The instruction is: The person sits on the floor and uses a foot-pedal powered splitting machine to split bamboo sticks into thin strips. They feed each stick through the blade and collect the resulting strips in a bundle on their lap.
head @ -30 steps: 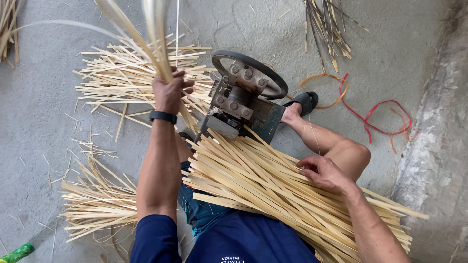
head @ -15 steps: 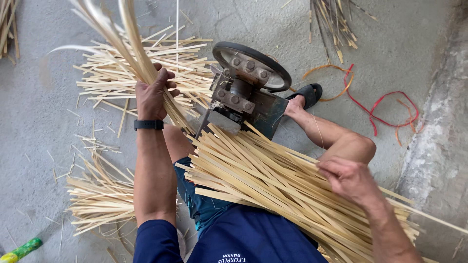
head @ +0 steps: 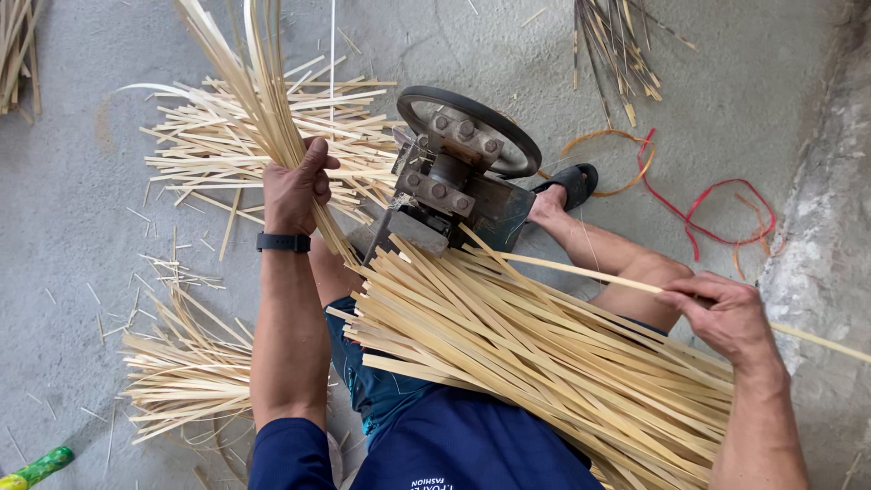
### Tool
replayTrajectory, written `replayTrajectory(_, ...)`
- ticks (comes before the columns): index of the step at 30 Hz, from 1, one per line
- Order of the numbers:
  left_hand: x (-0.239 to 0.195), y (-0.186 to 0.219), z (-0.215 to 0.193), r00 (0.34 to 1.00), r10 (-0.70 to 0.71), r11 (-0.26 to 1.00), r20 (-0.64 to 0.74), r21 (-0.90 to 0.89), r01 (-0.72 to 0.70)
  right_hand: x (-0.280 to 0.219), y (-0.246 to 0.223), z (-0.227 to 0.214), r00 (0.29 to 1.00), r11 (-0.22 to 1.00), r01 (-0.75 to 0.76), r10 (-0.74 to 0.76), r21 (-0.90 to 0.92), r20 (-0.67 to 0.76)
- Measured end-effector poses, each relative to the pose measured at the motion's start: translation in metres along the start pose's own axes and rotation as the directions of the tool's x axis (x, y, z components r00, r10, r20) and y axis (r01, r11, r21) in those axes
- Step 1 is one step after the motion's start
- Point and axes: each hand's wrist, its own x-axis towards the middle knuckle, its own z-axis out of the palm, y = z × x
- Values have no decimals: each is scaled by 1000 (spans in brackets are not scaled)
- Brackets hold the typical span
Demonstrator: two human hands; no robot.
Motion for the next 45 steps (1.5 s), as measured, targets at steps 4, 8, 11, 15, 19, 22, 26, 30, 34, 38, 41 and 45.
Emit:
replayTrajectory(4,3,-3,3,999,-32,999,-40,17,32,-6,20,-11,978,979,-198,196,-38,-67)
replayTrajectory(8,4,-7,8,999,-33,999,-15,-26,32,-4,25,-6,992,995,-86,79,-60,-102)
replayTrajectory(11,5,-9,15,1000,-28,1000,6,-1,28,12,17,25,997,986,-72,73,-153,-2)
replayTrajectory(15,7,-10,22,999,-38,998,31,47,37,32,-3,71,987,986,162,-162,-36,11)
replayTrajectory(19,14,-12,31,997,-51,996,56,80,47,42,-25,95,990,992,125,-127,26,61)
replayTrajectory(22,15,-11,36,994,-75,992,77,105,67,45,-38,100,993,998,55,-58,27,100)
replayTrajectory(26,16,-7,42,988,-92,994,124,63,84,45,-46,106,994,995,96,-98,35,50)
replayTrajectory(30,16,-3,41,988,-61,997,145,56,53,33,-48,113,964,998,8,-25,62,264)
replayTrajectory(34,19,-2,38,990,-31,999,139,-16,33,10,-66,125,887,992,97,-125,85,444)
replayTrajectory(38,26,-5,17,999,-3,1000,44,-30,5,2,-86,127,779,995,-84,99,-53,620)
replayTrajectory(41,25,0,-25,983,179,976,-50,-116,-184,1,-87,131,817,992,-120,118,-35,564)
replayTrajectory(45,-18,-11,-115,924,182,954,-337,-167,-249,-3,-62,141,855,998,-57,28,40,518)
